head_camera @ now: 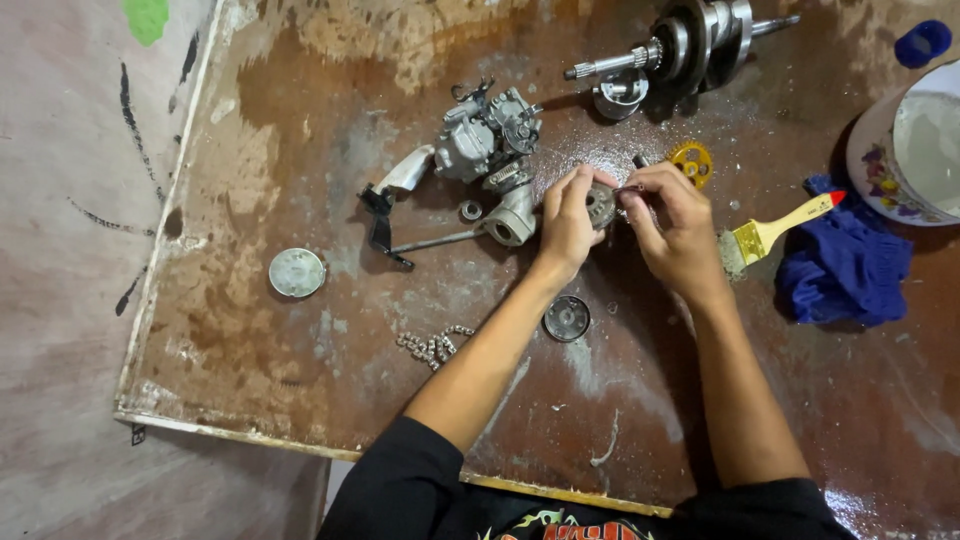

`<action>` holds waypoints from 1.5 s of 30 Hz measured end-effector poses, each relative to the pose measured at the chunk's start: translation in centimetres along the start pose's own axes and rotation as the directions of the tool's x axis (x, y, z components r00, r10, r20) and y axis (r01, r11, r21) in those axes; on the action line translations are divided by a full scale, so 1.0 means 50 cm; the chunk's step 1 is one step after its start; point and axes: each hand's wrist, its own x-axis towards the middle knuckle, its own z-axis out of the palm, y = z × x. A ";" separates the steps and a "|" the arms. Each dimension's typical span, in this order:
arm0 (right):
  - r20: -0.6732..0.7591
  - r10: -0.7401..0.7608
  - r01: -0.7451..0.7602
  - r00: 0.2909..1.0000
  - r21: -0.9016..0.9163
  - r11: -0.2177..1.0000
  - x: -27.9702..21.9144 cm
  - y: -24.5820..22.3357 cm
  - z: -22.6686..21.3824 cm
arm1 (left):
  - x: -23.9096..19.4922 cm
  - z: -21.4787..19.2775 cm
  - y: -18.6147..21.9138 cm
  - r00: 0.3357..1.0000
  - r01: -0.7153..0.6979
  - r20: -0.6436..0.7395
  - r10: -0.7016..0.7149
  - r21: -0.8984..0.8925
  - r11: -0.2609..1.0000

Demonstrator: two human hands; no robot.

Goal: Cleaning and assembling various motorcycle engine components including a carburetor and gears.

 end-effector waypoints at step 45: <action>-0.203 0.202 -0.107 0.958 0.401 0.910 -0.020 0.082 0.017 | 0.007 -0.001 -0.006 0.984 -0.007 0.177 0.030 -0.128 0.992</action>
